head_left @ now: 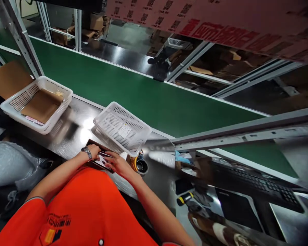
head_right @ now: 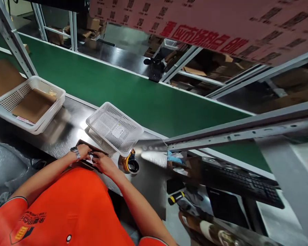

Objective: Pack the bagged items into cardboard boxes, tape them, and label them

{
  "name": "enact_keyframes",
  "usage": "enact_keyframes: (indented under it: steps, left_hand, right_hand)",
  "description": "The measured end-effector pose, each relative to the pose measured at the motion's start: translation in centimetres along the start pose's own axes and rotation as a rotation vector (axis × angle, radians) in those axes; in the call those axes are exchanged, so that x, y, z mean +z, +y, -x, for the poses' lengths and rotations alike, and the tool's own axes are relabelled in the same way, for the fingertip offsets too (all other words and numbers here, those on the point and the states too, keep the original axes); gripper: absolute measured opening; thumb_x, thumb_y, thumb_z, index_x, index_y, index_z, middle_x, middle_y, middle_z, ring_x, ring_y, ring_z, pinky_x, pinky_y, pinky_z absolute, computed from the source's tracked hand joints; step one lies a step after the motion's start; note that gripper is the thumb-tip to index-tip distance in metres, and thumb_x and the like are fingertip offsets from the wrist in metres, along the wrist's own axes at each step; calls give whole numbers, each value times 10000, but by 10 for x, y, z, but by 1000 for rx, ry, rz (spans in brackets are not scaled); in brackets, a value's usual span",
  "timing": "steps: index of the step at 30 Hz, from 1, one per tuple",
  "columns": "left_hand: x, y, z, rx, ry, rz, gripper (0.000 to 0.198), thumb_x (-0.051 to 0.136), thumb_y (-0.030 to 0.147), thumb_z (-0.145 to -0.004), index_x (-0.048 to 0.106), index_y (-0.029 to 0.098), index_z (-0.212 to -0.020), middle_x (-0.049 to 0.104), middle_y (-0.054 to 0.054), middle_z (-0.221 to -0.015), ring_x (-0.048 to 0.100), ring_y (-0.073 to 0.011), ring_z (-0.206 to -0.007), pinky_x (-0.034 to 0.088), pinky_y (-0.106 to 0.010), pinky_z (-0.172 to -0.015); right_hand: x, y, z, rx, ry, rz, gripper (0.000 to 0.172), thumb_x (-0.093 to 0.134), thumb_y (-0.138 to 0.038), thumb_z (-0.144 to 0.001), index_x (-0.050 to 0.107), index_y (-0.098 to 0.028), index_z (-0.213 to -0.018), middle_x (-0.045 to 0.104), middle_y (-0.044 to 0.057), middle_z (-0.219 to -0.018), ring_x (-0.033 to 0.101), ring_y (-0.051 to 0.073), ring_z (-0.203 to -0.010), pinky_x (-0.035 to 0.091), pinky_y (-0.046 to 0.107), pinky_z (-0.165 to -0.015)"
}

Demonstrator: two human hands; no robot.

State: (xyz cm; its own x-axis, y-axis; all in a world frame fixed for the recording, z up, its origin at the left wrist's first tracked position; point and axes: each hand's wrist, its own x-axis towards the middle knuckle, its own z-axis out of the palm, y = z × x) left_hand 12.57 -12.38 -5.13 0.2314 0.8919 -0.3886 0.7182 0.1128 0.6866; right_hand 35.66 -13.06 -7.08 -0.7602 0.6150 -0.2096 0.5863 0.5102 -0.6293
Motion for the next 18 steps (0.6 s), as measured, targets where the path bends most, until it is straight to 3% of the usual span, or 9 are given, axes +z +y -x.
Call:
enact_keyframes:
  steps: [3, 5, 7, 9, 12, 15, 18]
  left_hand:
    - [0, -6, -7, -43, -46, -79, 305, 1016, 124, -606, 730, 224, -638, 749, -60, -701, 830, -375, -1033, 607, -422, -1021]
    - [1, -9, -10, -65, -101, -159, 295, 1064, 228, -612, 798, 225, -741, 833, -100, -849, 831, -392, -1103, 617, -417, -1038]
    - [2, -9, -12, -69, -177, -285, 386, 1088, 350, -641, 865, 217, -927, 881, -138, -1045, 821, -397, -1183, 622, -404, -1058]
    - [2, -7, -12, -58, -245, -413, 544, 1088, 420, -680, 878, 194, -1128, 878, -172, -1217, 808, -399, -1244, 622, -399, -1079]
    - [3, -1, -9, -61, -273, -543, 691, 1083, 402, -721, 833, 127, -1303, 835, -245, -1343, 799, -430, -1283, 631, -434, -1098]
    - [6, 8, -7, -77, -259, -616, 673, 1035, 317, -795, 782, 73, -1368, 799, -299, -1384, 798, -437, -1296, 637, -445, -1103]
    - [7, 15, -5, -93, -254, -634, 634, 1012, 272, -811, 764, 74, -1360, 800, -298, -1357, 804, -433, -1276, 644, -445, -1082]
  right_hand:
    - [2, 32, 31, 71, 381, -285, 453, 776, -483, -1038, 806, -286, -1444, 675, 167, -1647, 650, 366, -1519, 503, 596, -1317]
    - [16, 53, 42, 210, 592, -547, 776, 923, -635, -879, 727, -308, -1554, 621, 176, -1700, 585, 404, -1582, 486, 648, -1318]
    - [38, 66, 41, 352, 605, -854, 1113, 1045, -727, -644, 669, -317, -1608, 584, 189, -1740, 532, 447, -1627, 488, 674, -1304]
    - [61, 69, 30, 440, 534, -1110, 1298, 1088, -767, -464, 659, -312, -1602, 611, 187, -1722, 516, 468, -1641, 458, 690, -1322]
    - [91, 59, 1, 496, 546, -1260, 1313, 1098, -754, -364, 699, -273, -1518, 720, 174, -1594, 590, 462, -1572, 444, 670, -1338]
    - [110, 43, -25, 585, 641, -1226, 1193, 1111, -648, -412, 695, -257, -1459, 825, 137, -1386, 731, 417, -1361, 560, 615, -1237]
    - [118, 36, -40, 612, 725, -1183, 1106, 1098, -566, -463, 661, -246, -1428, 861, 85, -1246, 770, 375, -1234, 605, 583, -1175]
